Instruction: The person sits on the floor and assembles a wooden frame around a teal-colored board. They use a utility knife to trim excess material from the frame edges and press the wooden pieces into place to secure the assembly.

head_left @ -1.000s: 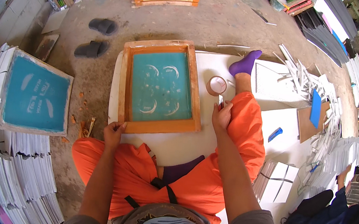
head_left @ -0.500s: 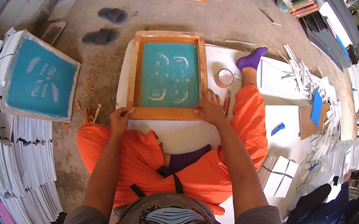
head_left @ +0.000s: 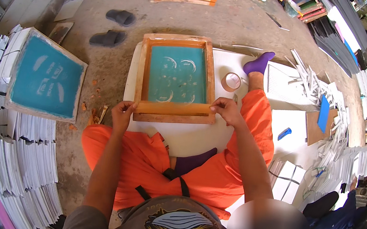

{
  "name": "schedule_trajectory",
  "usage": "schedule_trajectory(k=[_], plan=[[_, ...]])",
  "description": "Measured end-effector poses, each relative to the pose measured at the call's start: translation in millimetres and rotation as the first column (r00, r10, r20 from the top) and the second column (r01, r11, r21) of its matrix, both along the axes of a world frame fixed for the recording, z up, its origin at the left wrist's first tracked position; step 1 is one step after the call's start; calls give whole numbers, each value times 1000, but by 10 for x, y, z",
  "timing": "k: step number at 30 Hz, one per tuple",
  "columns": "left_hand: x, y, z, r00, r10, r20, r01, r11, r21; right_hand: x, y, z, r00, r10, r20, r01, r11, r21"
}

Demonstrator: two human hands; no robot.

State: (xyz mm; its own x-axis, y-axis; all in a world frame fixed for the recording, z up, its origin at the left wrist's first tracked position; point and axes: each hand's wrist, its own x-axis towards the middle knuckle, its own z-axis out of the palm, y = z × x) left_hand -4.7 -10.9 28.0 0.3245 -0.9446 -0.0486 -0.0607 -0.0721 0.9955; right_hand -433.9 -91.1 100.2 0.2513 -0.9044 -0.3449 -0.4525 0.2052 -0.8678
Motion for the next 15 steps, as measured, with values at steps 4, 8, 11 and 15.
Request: schedule_trajectory(k=[4,8,11,15], plan=[[-153,-216,466,990,-20,-141,6,995,-97,-196,-129,86,991,-44,125,61,989,-134],[-107,-337,707,995,-21,-99,15,998,-60,-113,-225,327,951,-125,281,160,982,-103],[-96,-421,639,985,-31,-172,16,996,-90,-57,-244,393,942,-176,287,200,978,-55],[5,-469,486,990,-91,-110,88,996,-35,-57,-291,177,945,-189,268,207,978,-39]])
